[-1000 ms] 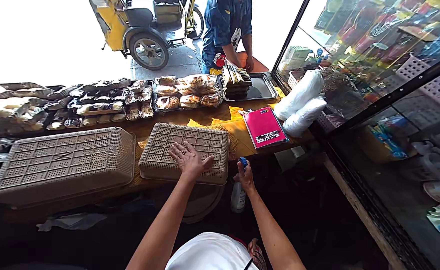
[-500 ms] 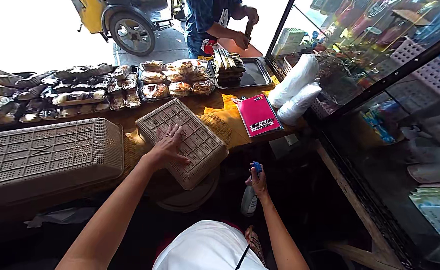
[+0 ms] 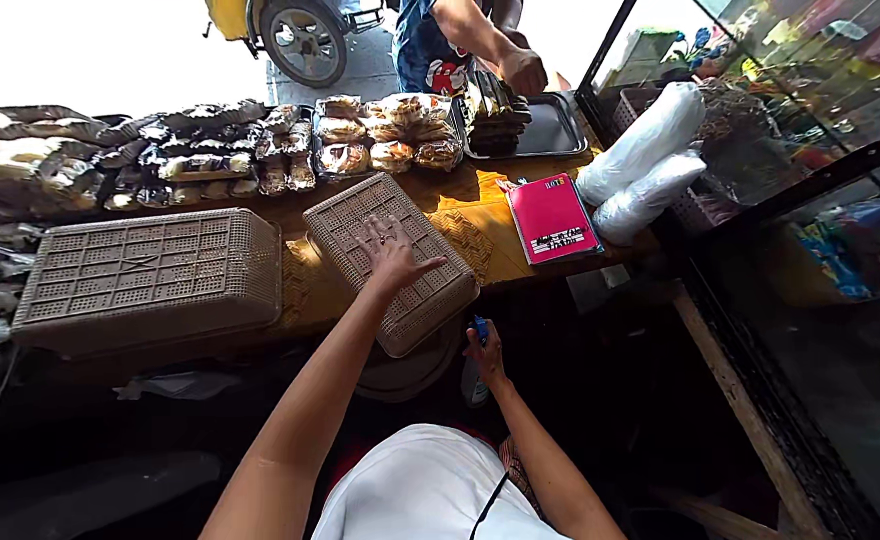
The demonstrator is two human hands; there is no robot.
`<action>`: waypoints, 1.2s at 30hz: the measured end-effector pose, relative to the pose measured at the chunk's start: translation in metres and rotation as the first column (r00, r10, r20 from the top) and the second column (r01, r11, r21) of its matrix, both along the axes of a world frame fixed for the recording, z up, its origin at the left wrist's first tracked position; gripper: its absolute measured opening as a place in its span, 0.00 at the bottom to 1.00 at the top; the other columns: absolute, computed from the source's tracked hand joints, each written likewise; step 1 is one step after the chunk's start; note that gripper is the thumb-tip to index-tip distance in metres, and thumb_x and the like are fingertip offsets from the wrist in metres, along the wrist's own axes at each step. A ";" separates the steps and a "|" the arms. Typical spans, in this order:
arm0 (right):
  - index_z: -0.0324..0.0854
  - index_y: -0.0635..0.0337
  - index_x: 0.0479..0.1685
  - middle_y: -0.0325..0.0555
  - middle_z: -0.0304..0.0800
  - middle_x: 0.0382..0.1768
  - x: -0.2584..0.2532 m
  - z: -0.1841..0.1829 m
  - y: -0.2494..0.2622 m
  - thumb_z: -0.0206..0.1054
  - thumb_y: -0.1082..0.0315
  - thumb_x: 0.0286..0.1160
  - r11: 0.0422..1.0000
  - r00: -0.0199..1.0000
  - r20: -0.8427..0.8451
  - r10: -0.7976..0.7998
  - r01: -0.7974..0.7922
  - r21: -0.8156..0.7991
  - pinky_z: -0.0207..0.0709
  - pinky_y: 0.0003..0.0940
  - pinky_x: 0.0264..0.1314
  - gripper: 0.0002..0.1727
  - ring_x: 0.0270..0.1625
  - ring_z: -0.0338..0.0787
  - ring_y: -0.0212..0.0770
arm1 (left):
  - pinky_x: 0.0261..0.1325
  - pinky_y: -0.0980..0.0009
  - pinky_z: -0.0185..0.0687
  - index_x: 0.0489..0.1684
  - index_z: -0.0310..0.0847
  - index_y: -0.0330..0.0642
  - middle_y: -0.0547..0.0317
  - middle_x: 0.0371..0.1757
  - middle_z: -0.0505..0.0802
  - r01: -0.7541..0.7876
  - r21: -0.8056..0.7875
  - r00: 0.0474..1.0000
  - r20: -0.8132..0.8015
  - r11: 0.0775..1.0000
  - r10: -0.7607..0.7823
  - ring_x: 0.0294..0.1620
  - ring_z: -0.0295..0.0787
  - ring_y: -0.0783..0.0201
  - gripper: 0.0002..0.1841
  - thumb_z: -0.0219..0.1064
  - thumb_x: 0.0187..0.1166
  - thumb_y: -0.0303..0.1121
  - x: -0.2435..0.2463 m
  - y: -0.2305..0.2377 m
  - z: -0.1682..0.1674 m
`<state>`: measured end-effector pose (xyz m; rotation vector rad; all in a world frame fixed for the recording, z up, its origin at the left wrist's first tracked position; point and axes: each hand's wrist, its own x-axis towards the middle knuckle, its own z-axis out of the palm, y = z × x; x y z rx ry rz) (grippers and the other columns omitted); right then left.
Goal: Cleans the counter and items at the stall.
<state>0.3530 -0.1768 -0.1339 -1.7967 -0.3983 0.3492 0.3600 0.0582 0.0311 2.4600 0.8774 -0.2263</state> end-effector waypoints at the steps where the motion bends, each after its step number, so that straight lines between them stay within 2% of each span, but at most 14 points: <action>1: 0.74 0.84 0.58 0.60 0.82 0.44 0.002 0.003 -0.001 0.58 0.64 0.83 0.999 0.999 -0.014 -0.033 0.033 0.002 0.84 0.27 0.31 0.23 0.25 0.84 0.33 | 0.88 0.27 0.17 0.92 0.32 0.23 0.18 0.91 0.33 -0.065 0.029 0.997 0.049 0.997 0.063 0.93 0.18 0.24 0.68 0.70 0.69 0.70 0.009 -0.011 -0.007; 2: 0.73 0.84 0.59 0.59 0.82 0.43 0.004 0.007 -0.003 0.56 0.64 0.85 0.998 0.998 -0.039 -0.056 0.056 -0.003 0.84 0.28 0.31 0.23 0.25 0.84 0.33 | 0.88 0.28 0.16 0.92 0.30 0.22 0.18 0.91 0.32 -0.104 0.045 0.993 0.058 0.994 0.101 0.93 0.17 0.25 0.68 0.67 0.70 0.72 0.017 -0.019 -0.013; 5: 0.73 0.83 0.61 0.58 0.83 0.41 0.010 0.013 -0.011 0.55 0.64 0.87 0.996 0.993 -0.074 -0.087 0.085 -0.021 0.85 0.28 0.31 0.23 0.24 0.85 0.33 | 0.89 0.30 0.15 0.92 0.27 0.23 0.18 0.91 0.31 -0.095 0.088 0.992 -0.074 0.992 0.102 0.93 0.16 0.25 0.74 0.70 0.62 0.76 0.027 -0.024 -0.027; 9: 0.77 0.84 0.54 0.61 0.83 0.43 0.010 0.009 -0.017 0.60 0.62 0.83 1.000 1.000 -0.007 -0.014 0.014 -0.024 0.86 0.30 0.32 0.24 0.27 0.86 0.36 | 0.85 0.23 0.18 0.94 0.26 0.27 0.23 0.92 0.29 0.006 0.082 0.982 -0.191 0.997 0.010 0.94 0.16 0.29 0.77 0.77 0.55 0.74 0.014 0.000 -0.027; 12: 0.79 0.84 0.53 0.64 0.84 0.46 0.003 0.004 -0.014 0.64 0.58 0.80 0.995 0.993 0.054 0.103 -0.102 -0.023 0.85 0.30 0.33 0.27 0.30 0.87 0.38 | 0.85 0.23 0.15 0.94 0.26 0.28 0.25 0.93 0.28 0.077 0.062 0.990 -0.124 0.995 -0.069 0.94 0.14 0.31 0.78 0.81 0.54 0.70 -0.008 0.024 -0.038; 15: 0.79 0.83 0.55 0.65 0.84 0.49 -0.008 -0.002 -0.005 0.65 0.54 0.79 0.975 0.974 0.047 0.220 -0.219 -0.028 0.85 0.31 0.35 0.30 0.32 0.87 0.39 | 0.85 0.23 0.14 0.95 0.26 0.30 0.27 0.93 0.27 0.134 0.039 0.984 -0.122 0.990 -0.129 0.95 0.13 0.33 0.77 0.85 0.54 0.64 -0.026 0.038 -0.035; 19: 0.80 0.82 0.53 0.64 0.84 0.49 -0.018 -0.005 0.012 0.65 0.56 0.80 0.948 0.949 0.018 0.315 -0.314 -0.051 0.85 0.33 0.39 0.28 0.36 0.88 0.42 | 0.86 0.25 0.13 0.95 0.26 0.30 0.29 0.94 0.27 0.169 0.022 0.979 -0.118 0.985 -0.165 0.95 0.13 0.35 0.78 0.86 0.52 0.63 -0.038 0.043 -0.029; 21: 0.80 0.81 0.53 0.65 0.83 0.50 -0.019 -0.004 0.018 0.64 0.58 0.80 0.950 0.951 0.003 0.308 -0.307 -0.057 0.85 0.34 0.40 0.26 0.37 0.88 0.43 | 0.86 0.25 0.12 0.95 0.25 0.30 0.30 0.94 0.26 0.179 0.021 0.977 -0.118 0.984 -0.176 0.95 0.11 0.36 0.78 0.86 0.52 0.63 -0.039 0.044 -0.030; 25: 0.78 0.81 0.56 0.62 0.82 0.49 -0.014 0.002 0.020 0.62 0.59 0.82 0.956 0.956 -0.060 0.289 -0.291 -0.042 0.84 0.30 0.36 0.25 0.33 0.86 0.38 | 0.85 0.25 0.10 0.95 0.23 0.32 0.32 0.94 0.25 0.213 0.009 0.967 -0.145 0.977 -0.209 0.95 0.09 0.36 0.79 0.87 0.51 0.62 -0.041 0.046 -0.029; 31: 0.81 0.80 0.52 0.62 0.82 0.48 -0.015 -0.003 0.025 0.64 0.57 0.81 0.929 0.931 -0.020 0.364 -0.364 -0.067 0.84 0.30 0.39 0.25 0.36 0.87 0.40 | 0.85 0.26 0.10 0.95 0.22 0.33 0.34 0.94 0.24 0.231 0.002 0.961 -0.158 0.973 -0.227 0.95 0.09 0.37 0.80 0.88 0.50 0.61 -0.045 0.050 -0.027; 36: 0.83 0.80 0.41 0.62 0.78 0.43 -0.017 -0.005 0.028 0.68 0.56 0.78 0.954 0.961 0.008 0.277 -0.273 -0.124 0.83 0.33 0.42 0.26 0.38 0.84 0.44 | 0.86 0.27 0.10 0.95 0.22 0.35 0.34 0.94 0.24 0.229 -0.002 0.962 -0.152 0.973 -0.227 0.95 0.09 0.38 0.80 0.88 0.50 0.60 -0.045 0.050 -0.027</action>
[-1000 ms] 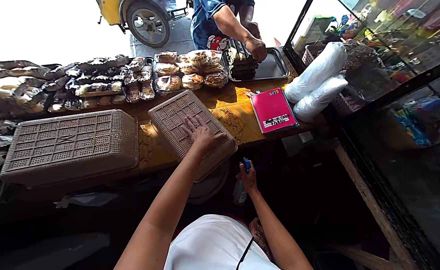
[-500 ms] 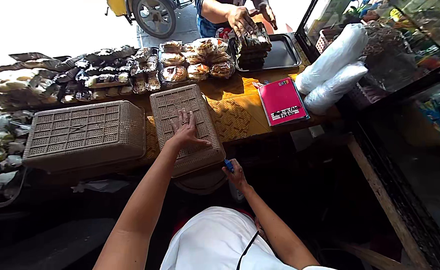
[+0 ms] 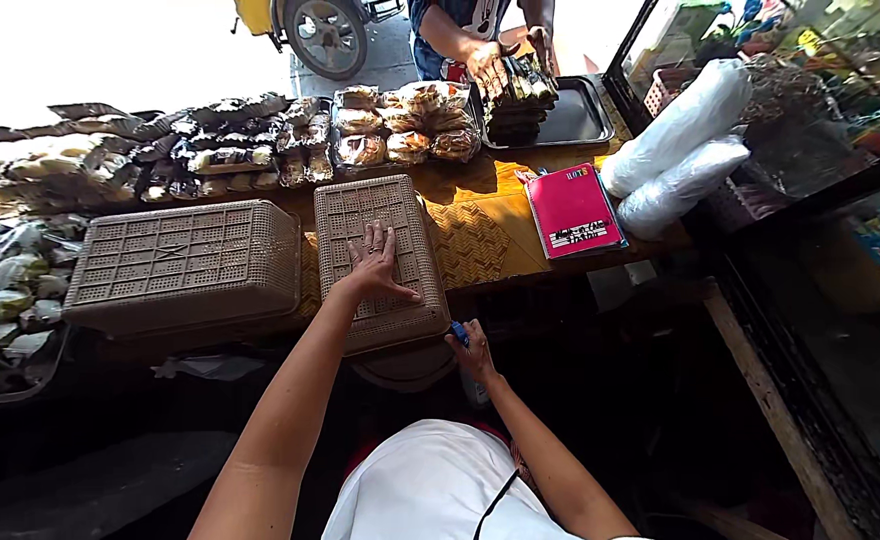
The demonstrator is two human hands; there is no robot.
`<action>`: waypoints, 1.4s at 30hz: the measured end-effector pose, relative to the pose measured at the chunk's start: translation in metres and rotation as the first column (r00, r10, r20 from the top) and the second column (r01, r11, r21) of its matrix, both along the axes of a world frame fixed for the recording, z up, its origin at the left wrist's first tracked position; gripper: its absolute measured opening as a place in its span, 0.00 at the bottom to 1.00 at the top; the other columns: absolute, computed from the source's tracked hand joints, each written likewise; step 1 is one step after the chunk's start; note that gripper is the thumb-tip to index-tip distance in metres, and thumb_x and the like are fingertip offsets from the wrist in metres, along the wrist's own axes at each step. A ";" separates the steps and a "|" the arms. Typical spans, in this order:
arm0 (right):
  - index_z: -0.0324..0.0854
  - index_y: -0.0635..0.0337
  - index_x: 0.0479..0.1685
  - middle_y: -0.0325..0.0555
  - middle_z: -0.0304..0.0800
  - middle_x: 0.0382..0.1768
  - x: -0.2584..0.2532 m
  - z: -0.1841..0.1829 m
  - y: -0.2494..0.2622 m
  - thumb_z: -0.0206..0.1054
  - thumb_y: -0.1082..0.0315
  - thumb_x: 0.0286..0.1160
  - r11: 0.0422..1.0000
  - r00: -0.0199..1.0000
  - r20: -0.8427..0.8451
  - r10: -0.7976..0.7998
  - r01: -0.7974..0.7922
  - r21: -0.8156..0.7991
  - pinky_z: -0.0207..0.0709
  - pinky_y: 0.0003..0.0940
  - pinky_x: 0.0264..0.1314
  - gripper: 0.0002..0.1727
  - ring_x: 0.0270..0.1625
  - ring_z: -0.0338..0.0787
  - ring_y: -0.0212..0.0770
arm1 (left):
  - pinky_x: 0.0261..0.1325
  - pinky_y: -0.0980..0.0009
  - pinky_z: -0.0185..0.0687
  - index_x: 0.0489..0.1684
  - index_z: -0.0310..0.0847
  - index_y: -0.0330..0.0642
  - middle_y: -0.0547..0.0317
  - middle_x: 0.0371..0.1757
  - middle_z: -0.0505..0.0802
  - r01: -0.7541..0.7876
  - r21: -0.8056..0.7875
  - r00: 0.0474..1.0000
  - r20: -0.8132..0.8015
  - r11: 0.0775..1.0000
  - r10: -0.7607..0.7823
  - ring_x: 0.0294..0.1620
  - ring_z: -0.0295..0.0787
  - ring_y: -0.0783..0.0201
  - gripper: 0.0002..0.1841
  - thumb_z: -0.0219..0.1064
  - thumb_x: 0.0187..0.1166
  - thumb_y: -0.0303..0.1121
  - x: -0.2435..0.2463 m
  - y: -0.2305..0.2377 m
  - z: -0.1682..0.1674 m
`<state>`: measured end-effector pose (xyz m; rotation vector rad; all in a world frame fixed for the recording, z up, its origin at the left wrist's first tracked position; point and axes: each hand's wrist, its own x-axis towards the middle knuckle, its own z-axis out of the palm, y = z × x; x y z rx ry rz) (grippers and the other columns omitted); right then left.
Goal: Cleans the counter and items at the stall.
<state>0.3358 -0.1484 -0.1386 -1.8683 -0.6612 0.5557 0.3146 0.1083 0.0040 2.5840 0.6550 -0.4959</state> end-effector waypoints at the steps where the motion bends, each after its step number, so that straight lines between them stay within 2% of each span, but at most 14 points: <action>1: 0.83 0.80 0.41 0.62 0.78 0.43 0.001 0.001 0.000 0.68 0.56 0.78 1.000 1.000 0.000 -0.004 0.004 -0.006 0.83 0.33 0.43 0.26 0.38 0.84 0.44 | 0.86 0.27 0.09 0.95 0.22 0.35 0.35 0.94 0.23 0.000 -0.002 1.000 0.001 1.000 0.000 0.95 0.09 0.38 0.79 0.88 0.50 0.60 0.000 0.000 0.000; 3: 0.82 0.80 0.42 0.62 0.77 0.46 0.004 0.003 0.001 0.67 0.55 0.79 1.000 1.000 -0.021 0.011 -0.012 -0.022 0.83 0.33 0.43 0.26 0.39 0.84 0.44 | 0.86 0.27 0.09 0.95 0.22 0.35 0.35 0.94 0.23 0.003 0.000 1.000 -0.001 1.000 -0.003 0.95 0.09 0.38 0.79 0.88 0.51 0.60 0.000 0.000 0.000; 6: 0.78 0.78 0.58 0.66 0.76 0.58 0.010 0.009 0.001 0.65 0.54 0.81 0.998 0.996 -0.081 0.044 -0.049 -0.051 0.86 0.35 0.45 0.28 0.43 0.88 0.45 | 0.86 0.28 0.09 0.95 0.21 0.35 0.35 0.94 0.23 0.006 0.005 1.000 -0.015 1.000 -0.006 0.95 0.09 0.39 0.79 0.87 0.51 0.62 0.000 0.000 0.000; 7: 0.78 0.78 0.59 0.66 0.76 0.59 0.013 0.010 0.002 0.65 0.54 0.81 0.998 0.995 -0.086 0.048 -0.052 -0.045 0.86 0.34 0.45 0.28 0.43 0.88 0.45 | 0.86 0.28 0.09 0.95 0.21 0.35 0.36 0.94 0.23 0.004 0.007 1.000 -0.017 1.000 -0.004 0.95 0.09 0.39 0.79 0.87 0.51 0.62 0.000 -0.001 0.001; 13: 0.82 0.81 0.47 0.63 0.77 0.48 0.024 0.017 0.010 0.65 0.56 0.83 0.998 0.997 -0.043 0.058 -0.059 -0.036 0.85 0.33 0.43 0.26 0.38 0.86 0.43 | 0.86 0.28 0.09 0.96 0.22 0.35 0.35 0.94 0.24 0.002 -0.004 1.000 -0.003 1.000 -0.002 0.95 0.09 0.40 0.79 0.87 0.50 0.62 -0.001 0.000 0.000; 15: 0.81 0.80 0.50 0.62 0.76 0.49 0.028 0.020 0.012 0.63 0.55 0.84 0.996 0.995 -0.058 0.083 -0.086 -0.040 0.85 0.32 0.43 0.26 0.38 0.86 0.42 | 0.87 0.29 0.10 0.96 0.22 0.35 0.36 0.95 0.24 0.012 0.000 1.000 0.005 1.000 -0.012 0.96 0.10 0.40 0.80 0.87 0.50 0.63 -0.002 0.000 -0.002; 19: 0.76 0.77 0.64 0.63 0.76 0.56 0.033 0.032 0.016 0.62 0.55 0.85 0.992 0.987 -0.119 0.111 -0.117 -0.041 0.85 0.31 0.42 0.28 0.39 0.87 0.41 | 0.87 0.28 0.12 0.96 0.28 0.33 0.36 0.96 0.29 0.067 0.035 0.994 0.079 0.997 -0.069 0.96 0.14 0.39 0.81 0.90 0.44 0.62 -0.011 0.000 -0.013; 23: 0.81 0.78 0.54 0.62 0.77 0.50 0.033 0.034 0.023 0.63 0.55 0.86 0.990 0.992 -0.076 0.102 -0.109 -0.085 0.85 0.32 0.43 0.26 0.38 0.86 0.42 | 0.87 0.30 0.10 0.96 0.24 0.37 0.38 0.95 0.26 0.123 0.001 0.992 -0.015 0.992 -0.123 0.96 0.12 0.41 0.81 0.88 0.47 0.65 -0.014 -0.001 -0.001; 26: 0.83 0.79 0.49 0.62 0.79 0.47 0.029 0.032 0.026 0.63 0.55 0.86 0.995 0.998 -0.042 0.050 -0.054 -0.085 0.85 0.32 0.45 0.26 0.37 0.87 0.42 | 0.88 0.31 0.11 0.96 0.25 0.37 0.40 0.96 0.26 0.138 0.014 0.990 0.001 0.990 -0.138 0.96 0.12 0.43 0.82 0.88 0.44 0.66 -0.016 -0.001 -0.004; 31: 0.77 0.78 0.60 0.63 0.77 0.53 0.027 0.031 0.030 0.62 0.55 0.85 0.999 0.994 -0.108 0.029 -0.033 -0.034 0.85 0.31 0.41 0.27 0.38 0.87 0.41 | 0.90 0.32 0.14 0.96 0.30 0.35 0.39 0.97 0.32 0.155 0.058 0.982 0.101 0.986 -0.160 0.97 0.18 0.43 0.83 0.90 0.38 0.65 -0.023 -0.001 -0.015; 34: 0.78 0.79 0.56 0.61 0.78 0.49 0.024 0.032 0.033 0.63 0.55 0.85 0.999 0.995 -0.096 -0.008 0.004 -0.045 0.85 0.32 0.41 0.27 0.37 0.86 0.41 | 0.89 0.34 0.11 0.96 0.27 0.36 0.40 0.96 0.29 0.164 0.026 0.985 0.050 0.986 -0.166 0.97 0.13 0.44 0.83 0.89 0.41 0.65 -0.022 -0.002 -0.007; 38: 0.80 0.80 0.46 0.58 0.78 0.43 0.021 0.035 0.037 0.63 0.57 0.86 0.995 0.992 -0.079 -0.099 0.096 -0.041 0.85 0.29 0.40 0.25 0.33 0.85 0.39 | 0.90 0.33 0.14 0.96 0.31 0.35 0.41 0.97 0.32 0.181 0.042 0.979 0.092 0.983 -0.184 0.97 0.17 0.45 0.82 0.91 0.39 0.63 -0.027 -0.003 -0.008; 40: 0.79 0.80 0.48 0.59 0.77 0.45 0.023 0.036 0.038 0.63 0.57 0.86 0.996 0.991 -0.103 -0.088 0.085 -0.040 0.85 0.29 0.40 0.25 0.34 0.86 0.39 | 0.90 0.33 0.13 0.97 0.33 0.37 0.42 0.97 0.33 0.187 0.034 0.978 0.092 0.982 -0.189 0.98 0.19 0.46 0.81 0.91 0.40 0.62 -0.029 -0.002 -0.007; 42: 0.76 0.79 0.57 0.61 0.76 0.51 0.025 0.037 0.040 0.62 0.57 0.86 0.998 0.989 -0.136 -0.054 0.049 -0.045 0.85 0.31 0.41 0.25 0.37 0.86 0.40 | 0.89 0.32 0.13 0.97 0.32 0.39 0.43 0.97 0.32 0.184 0.012 0.981 0.059 0.983 -0.184 0.98 0.19 0.46 0.79 0.90 0.43 0.62 -0.030 -0.001 -0.005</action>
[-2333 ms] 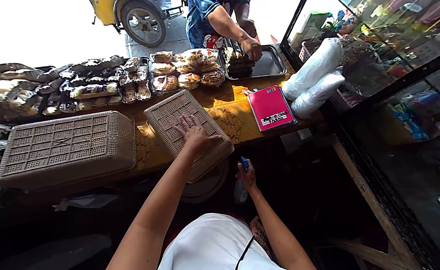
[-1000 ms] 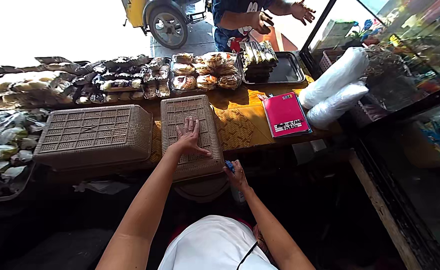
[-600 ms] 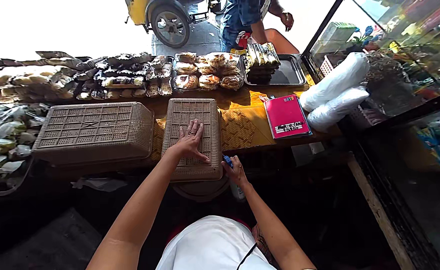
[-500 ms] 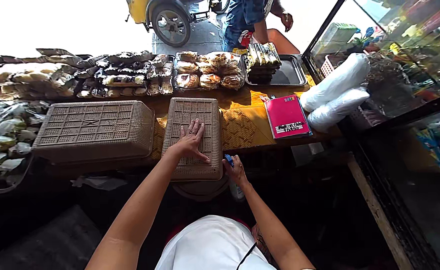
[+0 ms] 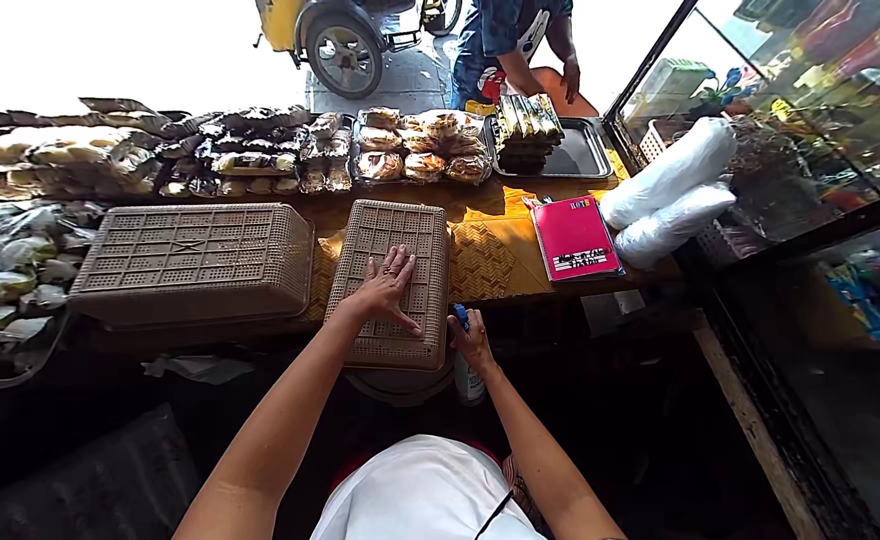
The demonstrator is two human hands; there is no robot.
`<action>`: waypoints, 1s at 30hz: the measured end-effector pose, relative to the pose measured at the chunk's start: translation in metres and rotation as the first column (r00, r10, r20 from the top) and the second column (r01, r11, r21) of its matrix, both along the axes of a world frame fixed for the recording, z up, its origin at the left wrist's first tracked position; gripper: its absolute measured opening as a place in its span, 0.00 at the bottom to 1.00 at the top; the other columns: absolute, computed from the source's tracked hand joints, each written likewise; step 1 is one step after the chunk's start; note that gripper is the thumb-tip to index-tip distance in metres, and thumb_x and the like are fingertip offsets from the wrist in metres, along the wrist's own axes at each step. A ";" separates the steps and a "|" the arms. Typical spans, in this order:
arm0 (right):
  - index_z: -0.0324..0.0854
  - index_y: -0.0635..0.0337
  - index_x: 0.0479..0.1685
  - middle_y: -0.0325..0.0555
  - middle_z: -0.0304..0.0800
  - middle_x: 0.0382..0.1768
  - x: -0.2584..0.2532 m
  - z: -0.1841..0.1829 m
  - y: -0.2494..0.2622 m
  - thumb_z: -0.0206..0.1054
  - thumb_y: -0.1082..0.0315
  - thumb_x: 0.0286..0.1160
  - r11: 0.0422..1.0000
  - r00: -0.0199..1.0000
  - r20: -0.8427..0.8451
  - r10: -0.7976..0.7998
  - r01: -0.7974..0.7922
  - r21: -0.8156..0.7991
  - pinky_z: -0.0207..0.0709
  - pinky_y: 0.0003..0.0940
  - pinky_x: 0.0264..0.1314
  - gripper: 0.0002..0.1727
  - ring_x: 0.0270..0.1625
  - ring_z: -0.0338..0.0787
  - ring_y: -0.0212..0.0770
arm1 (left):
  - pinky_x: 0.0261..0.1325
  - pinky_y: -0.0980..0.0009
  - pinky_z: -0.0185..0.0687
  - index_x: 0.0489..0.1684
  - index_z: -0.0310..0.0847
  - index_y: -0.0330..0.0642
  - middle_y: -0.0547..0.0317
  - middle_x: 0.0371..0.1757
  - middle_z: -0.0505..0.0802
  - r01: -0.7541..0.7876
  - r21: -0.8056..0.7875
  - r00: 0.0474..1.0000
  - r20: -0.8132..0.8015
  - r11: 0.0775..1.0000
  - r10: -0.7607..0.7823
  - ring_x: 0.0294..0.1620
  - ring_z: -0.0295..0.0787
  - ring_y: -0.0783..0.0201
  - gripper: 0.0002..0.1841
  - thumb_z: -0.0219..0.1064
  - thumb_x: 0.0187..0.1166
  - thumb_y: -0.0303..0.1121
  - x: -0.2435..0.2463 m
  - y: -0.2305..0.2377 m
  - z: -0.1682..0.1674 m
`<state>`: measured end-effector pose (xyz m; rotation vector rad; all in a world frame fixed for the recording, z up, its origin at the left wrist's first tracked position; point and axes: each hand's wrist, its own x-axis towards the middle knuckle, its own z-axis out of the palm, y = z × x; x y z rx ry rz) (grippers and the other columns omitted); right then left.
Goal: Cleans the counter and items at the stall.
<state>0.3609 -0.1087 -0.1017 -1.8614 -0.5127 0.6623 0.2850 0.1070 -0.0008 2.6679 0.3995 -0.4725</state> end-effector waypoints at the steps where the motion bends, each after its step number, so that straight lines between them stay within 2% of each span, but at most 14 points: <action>1: 0.75 0.79 0.61 0.63 0.77 0.54 0.002 0.001 0.001 0.63 0.57 0.86 1.000 1.000 -0.009 0.008 -0.008 0.001 0.86 0.32 0.42 0.26 0.38 0.87 0.41 | 0.89 0.32 0.14 0.97 0.32 0.39 0.42 0.97 0.33 -0.007 -0.007 1.000 -0.005 1.000 0.007 0.98 0.19 0.45 0.79 0.90 0.43 0.61 0.000 -0.001 0.001; 3: 0.75 0.78 0.64 0.63 0.77 0.55 0.004 0.000 0.004 0.63 0.56 0.87 1.000 1.000 -0.002 0.005 -0.005 -0.004 0.85 0.33 0.42 0.27 0.38 0.87 0.42 | 0.90 0.32 0.15 0.97 0.33 0.39 0.42 0.97 0.34 -0.014 -0.009 1.000 0.000 1.000 0.014 0.98 0.21 0.45 0.79 0.91 0.43 0.61 0.000 -0.001 0.001; 6: 0.78 0.78 0.58 0.62 0.77 0.50 0.008 0.003 0.010 0.62 0.55 0.87 0.999 1.000 0.026 -0.017 0.018 -0.027 0.85 0.33 0.43 0.27 0.37 0.86 0.43 | 0.90 0.32 0.15 0.97 0.34 0.39 0.42 0.97 0.35 0.003 0.013 1.000 0.011 1.000 -0.004 0.98 0.21 0.44 0.79 0.91 0.42 0.62 -0.001 -0.001 0.000; 12: 0.81 0.78 0.52 0.64 0.78 0.50 0.008 0.011 0.019 0.63 0.54 0.87 0.997 0.997 0.059 -0.042 0.046 -0.063 0.85 0.34 0.47 0.27 0.40 0.87 0.44 | 0.91 0.35 0.12 0.97 0.32 0.41 0.44 0.97 0.33 0.034 0.003 0.999 0.006 0.999 -0.034 0.98 0.17 0.47 0.80 0.90 0.42 0.63 -0.006 0.000 -0.002; 15: 0.81 0.78 0.53 0.65 0.77 0.52 0.007 0.009 0.021 0.62 0.52 0.87 0.995 0.997 0.062 -0.044 0.049 -0.083 0.85 0.36 0.49 0.28 0.43 0.87 0.46 | 0.90 0.34 0.12 0.97 0.31 0.41 0.44 0.97 0.33 0.035 -0.004 0.999 0.000 0.999 -0.035 0.98 0.17 0.47 0.80 0.90 0.42 0.64 -0.007 0.001 -0.002; 19: 0.75 0.78 0.64 0.68 0.74 0.61 0.010 0.012 0.024 0.62 0.52 0.87 0.996 0.998 0.020 -0.058 0.059 -0.073 0.87 0.37 0.49 0.30 0.46 0.88 0.48 | 0.91 0.36 0.12 0.98 0.29 0.43 0.46 0.97 0.30 0.039 -0.015 0.999 -0.027 0.999 -0.039 0.98 0.15 0.50 0.82 0.91 0.40 0.64 -0.009 0.001 -0.001; 22: 0.76 0.78 0.61 0.67 0.75 0.57 0.012 0.016 0.027 0.61 0.53 0.88 0.992 0.995 0.026 -0.098 0.100 -0.072 0.87 0.36 0.48 0.28 0.44 0.88 0.47 | 0.90 0.36 0.11 0.97 0.28 0.42 0.46 0.97 0.30 0.062 -0.014 0.997 -0.039 0.998 -0.062 0.97 0.15 0.51 0.82 0.90 0.41 0.64 -0.013 0.000 0.002; 27: 0.81 0.79 0.50 0.63 0.78 0.48 0.014 0.018 0.029 0.63 0.55 0.87 0.985 0.984 0.095 -0.152 0.159 -0.063 0.86 0.36 0.48 0.26 0.40 0.88 0.45 | 0.90 0.36 0.09 0.97 0.27 0.42 0.45 0.97 0.30 0.071 -0.028 0.997 -0.033 0.997 -0.072 0.97 0.14 0.51 0.82 0.89 0.41 0.65 -0.014 0.001 0.001; 30: 0.78 0.78 0.59 0.66 0.77 0.54 0.019 0.018 0.031 0.62 0.53 0.87 0.989 0.990 0.059 -0.127 0.131 -0.071 0.86 0.37 0.49 0.28 0.43 0.88 0.47 | 0.90 0.36 0.09 0.97 0.27 0.43 0.46 0.97 0.30 0.073 -0.029 0.997 -0.034 0.997 -0.074 0.97 0.14 0.51 0.82 0.89 0.41 0.66 -0.013 0.002 0.000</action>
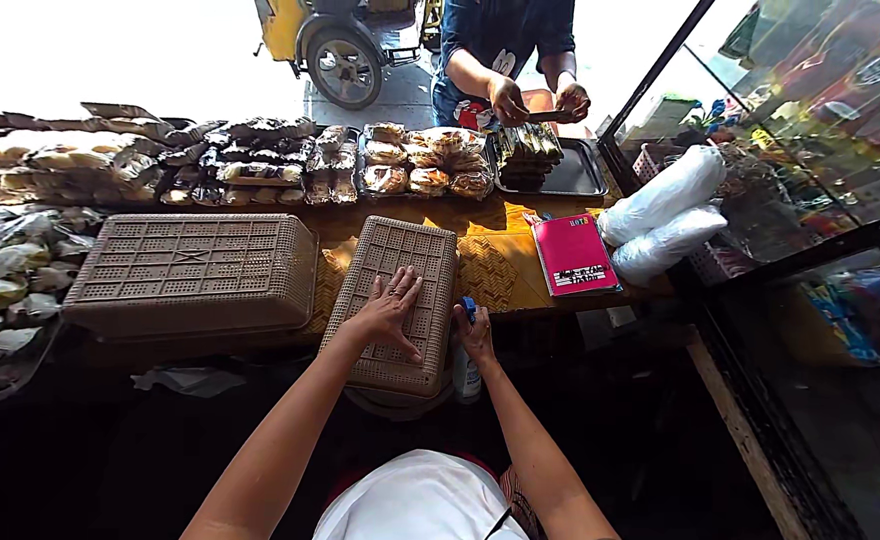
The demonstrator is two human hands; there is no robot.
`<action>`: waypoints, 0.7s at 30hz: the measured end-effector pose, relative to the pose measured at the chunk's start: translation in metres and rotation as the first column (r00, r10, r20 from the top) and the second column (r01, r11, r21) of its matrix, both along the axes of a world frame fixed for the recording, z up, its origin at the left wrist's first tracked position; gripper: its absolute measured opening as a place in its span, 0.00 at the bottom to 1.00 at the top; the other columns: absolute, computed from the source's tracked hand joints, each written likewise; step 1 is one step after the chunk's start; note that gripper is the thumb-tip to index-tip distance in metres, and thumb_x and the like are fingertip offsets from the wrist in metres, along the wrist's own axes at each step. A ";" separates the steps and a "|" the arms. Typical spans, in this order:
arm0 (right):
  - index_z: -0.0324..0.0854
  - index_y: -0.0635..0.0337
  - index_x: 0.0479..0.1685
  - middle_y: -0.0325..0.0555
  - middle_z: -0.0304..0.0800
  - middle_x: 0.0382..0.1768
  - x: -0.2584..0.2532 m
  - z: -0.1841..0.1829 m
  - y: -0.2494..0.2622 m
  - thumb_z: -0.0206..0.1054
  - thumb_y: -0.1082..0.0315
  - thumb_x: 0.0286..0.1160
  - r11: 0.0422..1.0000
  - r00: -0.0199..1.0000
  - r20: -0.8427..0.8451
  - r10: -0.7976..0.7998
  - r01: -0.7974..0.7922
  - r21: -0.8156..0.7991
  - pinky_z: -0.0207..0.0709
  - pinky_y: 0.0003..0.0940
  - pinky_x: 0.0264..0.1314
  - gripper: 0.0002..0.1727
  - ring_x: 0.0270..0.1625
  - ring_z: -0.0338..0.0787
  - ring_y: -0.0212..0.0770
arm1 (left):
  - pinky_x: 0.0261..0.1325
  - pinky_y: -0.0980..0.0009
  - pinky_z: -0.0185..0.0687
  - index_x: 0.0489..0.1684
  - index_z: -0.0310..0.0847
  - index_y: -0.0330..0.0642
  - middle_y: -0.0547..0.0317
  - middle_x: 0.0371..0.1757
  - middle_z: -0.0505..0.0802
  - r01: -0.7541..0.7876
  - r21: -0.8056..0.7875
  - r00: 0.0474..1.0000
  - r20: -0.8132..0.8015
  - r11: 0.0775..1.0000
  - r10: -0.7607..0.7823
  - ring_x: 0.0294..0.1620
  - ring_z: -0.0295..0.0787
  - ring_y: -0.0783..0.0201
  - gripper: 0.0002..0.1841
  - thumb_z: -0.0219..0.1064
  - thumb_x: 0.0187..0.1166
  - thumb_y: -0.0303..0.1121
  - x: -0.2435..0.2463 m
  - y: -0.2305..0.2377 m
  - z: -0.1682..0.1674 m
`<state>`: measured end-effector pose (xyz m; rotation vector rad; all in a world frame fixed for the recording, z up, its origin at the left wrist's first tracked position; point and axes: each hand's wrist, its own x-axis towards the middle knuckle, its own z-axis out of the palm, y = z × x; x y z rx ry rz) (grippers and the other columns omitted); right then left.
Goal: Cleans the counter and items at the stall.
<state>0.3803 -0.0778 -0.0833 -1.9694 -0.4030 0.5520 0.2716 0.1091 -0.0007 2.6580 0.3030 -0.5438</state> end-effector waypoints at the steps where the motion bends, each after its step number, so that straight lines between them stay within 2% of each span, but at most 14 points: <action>1: 0.76 0.78 0.61 0.67 0.77 0.56 0.002 -0.001 0.001 0.62 0.53 0.88 1.000 1.000 -0.009 0.007 -0.006 0.008 0.87 0.37 0.47 0.29 0.42 0.89 0.47 | 0.90 0.35 0.09 0.98 0.28 0.43 0.46 0.97 0.30 0.005 0.002 1.000 0.003 1.000 -0.005 0.97 0.15 0.51 0.82 0.89 0.41 0.66 0.000 0.001 0.000; 3: 0.76 0.78 0.62 0.67 0.76 0.56 0.006 -0.001 0.003 0.62 0.53 0.88 1.000 1.000 -0.015 0.003 -0.003 0.015 0.87 0.36 0.47 0.29 0.41 0.89 0.46 | 0.90 0.35 0.09 0.97 0.28 0.42 0.45 0.97 0.31 0.005 -0.001 1.000 0.002 1.000 -0.005 0.97 0.15 0.51 0.81 0.88 0.41 0.67 0.000 0.000 0.000; 8: 0.81 0.79 0.54 0.65 0.79 0.49 0.011 0.014 0.010 0.58 0.55 0.91 1.000 1.000 -0.022 -0.004 0.004 -0.006 0.85 0.38 0.50 0.27 0.41 0.88 0.47 | 0.90 0.36 0.09 0.97 0.27 0.42 0.45 0.97 0.30 0.012 -0.009 1.000 0.003 1.000 -0.012 0.97 0.13 0.51 0.81 0.87 0.43 0.67 0.000 0.001 -0.001; 10: 0.79 0.78 0.56 0.66 0.80 0.49 0.017 0.015 0.013 0.54 0.53 0.93 1.000 0.997 -0.073 -0.013 0.013 0.004 0.86 0.40 0.50 0.28 0.41 0.88 0.48 | 0.89 0.35 0.09 0.97 0.27 0.43 0.45 0.97 0.29 0.012 -0.013 1.000 0.004 1.000 -0.012 0.97 0.13 0.51 0.81 0.87 0.42 0.68 0.000 0.001 -0.002; 12: 0.76 0.77 0.63 0.69 0.81 0.52 0.023 0.015 0.016 0.52 0.50 0.93 0.999 0.989 -0.147 -0.021 0.025 0.025 0.86 0.43 0.52 0.31 0.43 0.90 0.52 | 0.89 0.35 0.07 0.97 0.25 0.43 0.45 0.97 0.28 0.012 -0.011 1.000 -0.004 1.000 -0.012 0.97 0.12 0.51 0.82 0.87 0.43 0.68 0.000 0.001 -0.002; 13: 0.73 0.75 0.68 0.70 0.81 0.55 0.027 0.014 0.018 0.50 0.49 0.93 0.999 0.982 -0.189 -0.016 0.023 0.035 0.86 0.46 0.52 0.31 0.44 0.90 0.54 | 0.89 0.35 0.07 0.97 0.25 0.43 0.46 0.97 0.28 0.010 -0.011 1.000 -0.006 1.000 -0.010 0.97 0.12 0.51 0.81 0.87 0.43 0.68 0.000 0.001 -0.002; 15: 0.71 0.70 0.72 0.68 0.84 0.54 0.033 0.014 0.022 0.47 0.46 0.93 0.999 0.970 -0.245 -0.009 0.021 0.046 0.85 0.47 0.50 0.32 0.42 0.90 0.54 | 0.89 0.35 0.08 0.97 0.25 0.43 0.47 0.97 0.27 0.008 -0.012 1.000 -0.010 1.000 -0.008 0.97 0.12 0.52 0.81 0.87 0.44 0.67 0.000 0.001 -0.001; 18: 0.76 0.70 0.66 0.65 0.86 0.47 0.036 0.015 0.029 0.44 0.42 0.93 0.999 0.965 -0.261 -0.030 0.041 0.036 0.84 0.48 0.50 0.35 0.40 0.88 0.53 | 0.89 0.35 0.09 0.98 0.28 0.43 0.47 0.97 0.30 0.002 -0.021 1.000 0.019 1.000 -0.002 0.98 0.15 0.52 0.80 0.88 0.43 0.66 -0.003 0.002 -0.003; 21: 0.78 0.73 0.62 0.68 0.87 0.49 0.041 0.016 0.030 0.43 0.40 0.92 0.997 0.974 -0.215 -0.071 0.074 0.008 0.83 0.51 0.57 0.39 0.47 0.89 0.56 | 0.89 0.36 0.07 0.97 0.28 0.43 0.46 0.97 0.29 0.010 -0.017 1.000 0.018 1.000 -0.010 0.97 0.14 0.51 0.81 0.87 0.43 0.67 0.000 0.000 -0.003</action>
